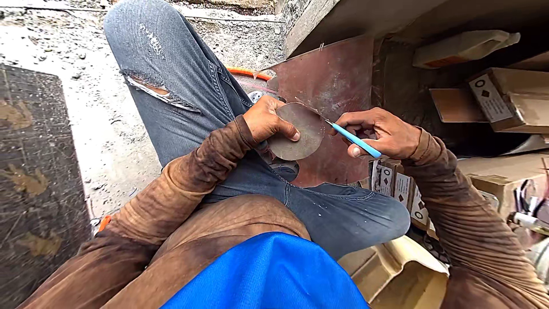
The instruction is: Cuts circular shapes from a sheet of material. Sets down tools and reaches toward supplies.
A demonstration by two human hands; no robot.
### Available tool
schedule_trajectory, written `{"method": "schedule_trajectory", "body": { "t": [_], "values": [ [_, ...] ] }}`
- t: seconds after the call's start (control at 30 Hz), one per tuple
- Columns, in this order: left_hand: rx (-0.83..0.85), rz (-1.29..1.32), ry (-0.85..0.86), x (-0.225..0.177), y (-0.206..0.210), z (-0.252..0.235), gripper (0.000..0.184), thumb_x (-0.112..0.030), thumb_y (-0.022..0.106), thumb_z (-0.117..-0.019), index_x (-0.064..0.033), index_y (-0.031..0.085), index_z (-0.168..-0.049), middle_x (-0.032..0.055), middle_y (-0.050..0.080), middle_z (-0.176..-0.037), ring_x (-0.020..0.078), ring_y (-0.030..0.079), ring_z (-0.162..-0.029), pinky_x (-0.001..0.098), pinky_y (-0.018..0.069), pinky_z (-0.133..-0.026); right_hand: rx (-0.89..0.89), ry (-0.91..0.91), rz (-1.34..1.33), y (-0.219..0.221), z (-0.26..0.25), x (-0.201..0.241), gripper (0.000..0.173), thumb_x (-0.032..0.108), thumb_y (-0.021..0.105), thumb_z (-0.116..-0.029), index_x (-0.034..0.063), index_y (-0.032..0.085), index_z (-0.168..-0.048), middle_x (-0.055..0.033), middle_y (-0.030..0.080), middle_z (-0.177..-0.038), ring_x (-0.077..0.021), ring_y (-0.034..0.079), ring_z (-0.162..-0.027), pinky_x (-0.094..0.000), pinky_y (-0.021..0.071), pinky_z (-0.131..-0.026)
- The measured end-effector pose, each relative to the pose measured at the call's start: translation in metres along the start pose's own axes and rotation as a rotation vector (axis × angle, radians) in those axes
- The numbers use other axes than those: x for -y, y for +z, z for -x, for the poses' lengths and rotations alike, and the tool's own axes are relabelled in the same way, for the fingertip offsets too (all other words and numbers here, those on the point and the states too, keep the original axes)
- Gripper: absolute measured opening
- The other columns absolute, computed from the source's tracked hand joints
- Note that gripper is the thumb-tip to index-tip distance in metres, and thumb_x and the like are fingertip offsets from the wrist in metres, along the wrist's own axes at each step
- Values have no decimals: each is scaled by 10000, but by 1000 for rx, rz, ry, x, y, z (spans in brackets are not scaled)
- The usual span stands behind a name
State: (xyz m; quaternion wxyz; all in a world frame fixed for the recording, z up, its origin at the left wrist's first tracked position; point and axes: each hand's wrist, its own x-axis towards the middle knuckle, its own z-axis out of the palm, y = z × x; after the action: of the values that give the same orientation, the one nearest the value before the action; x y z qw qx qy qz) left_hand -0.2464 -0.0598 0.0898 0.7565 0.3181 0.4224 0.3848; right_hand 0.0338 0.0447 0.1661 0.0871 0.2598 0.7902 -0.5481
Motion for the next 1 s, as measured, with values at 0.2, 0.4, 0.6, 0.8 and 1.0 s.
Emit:
{"method": "schedule_trajectory", "body": {
  "t": [0.2, 0.4, 0.6, 0.8, 1.0],
  "values": [
    [59, 50, -43, 1, -1, -1, 167, 112, 796, -709, 37, 705, -828, 148, 739, -755, 179, 718, -639, 331, 621, -607, -62, -51, -83, 13, 10, 1, 643, 681, 725, -804, 87, 720, -1051, 73, 532, -597, -4, 442, -456, -167, 347, -389],
    [105, 76, -53, 4, 0, -1, 158, 115, 791, -704, 22, 697, -791, 142, 737, -738, 170, 715, -625, 326, 616, -592, -120, -62, -70, 20, 13, -3, 584, 619, 787, -783, 90, 729, -1024, 93, 527, -598, 10, 435, -462, -157, 354, -399],
    [97, 86, -101, 4, 4, -2, 169, 122, 786, -712, 10, 673, -769, 130, 730, -716, 160, 707, -605, 306, 607, -575, -143, -62, -166, 30, 19, -16, 543, 538, 804, -813, 60, 720, -1056, 73, 569, -666, 3, 478, -511, -148, 396, -432],
    [156, 1, -86, 2, 10, -1, 150, 106, 790, -697, 9, 690, -749, 127, 728, -703, 158, 701, -592, 311, 602, -563, -108, -74, -28, 37, 22, -3, 667, 726, 706, -801, 103, 689, -1039, 91, 578, -648, 5, 512, -517, -172, 420, -436],
    [186, -8, -101, 1, 16, -2, 155, 112, 797, -696, 16, 687, -746, 138, 726, -702, 166, 702, -590, 316, 604, -561, -218, -97, -30, 47, 34, -5, 579, 655, 739, -817, 96, 702, -963, 102, 544, -614, 22, 468, -492, -155, 376, -420]
  ]
}}
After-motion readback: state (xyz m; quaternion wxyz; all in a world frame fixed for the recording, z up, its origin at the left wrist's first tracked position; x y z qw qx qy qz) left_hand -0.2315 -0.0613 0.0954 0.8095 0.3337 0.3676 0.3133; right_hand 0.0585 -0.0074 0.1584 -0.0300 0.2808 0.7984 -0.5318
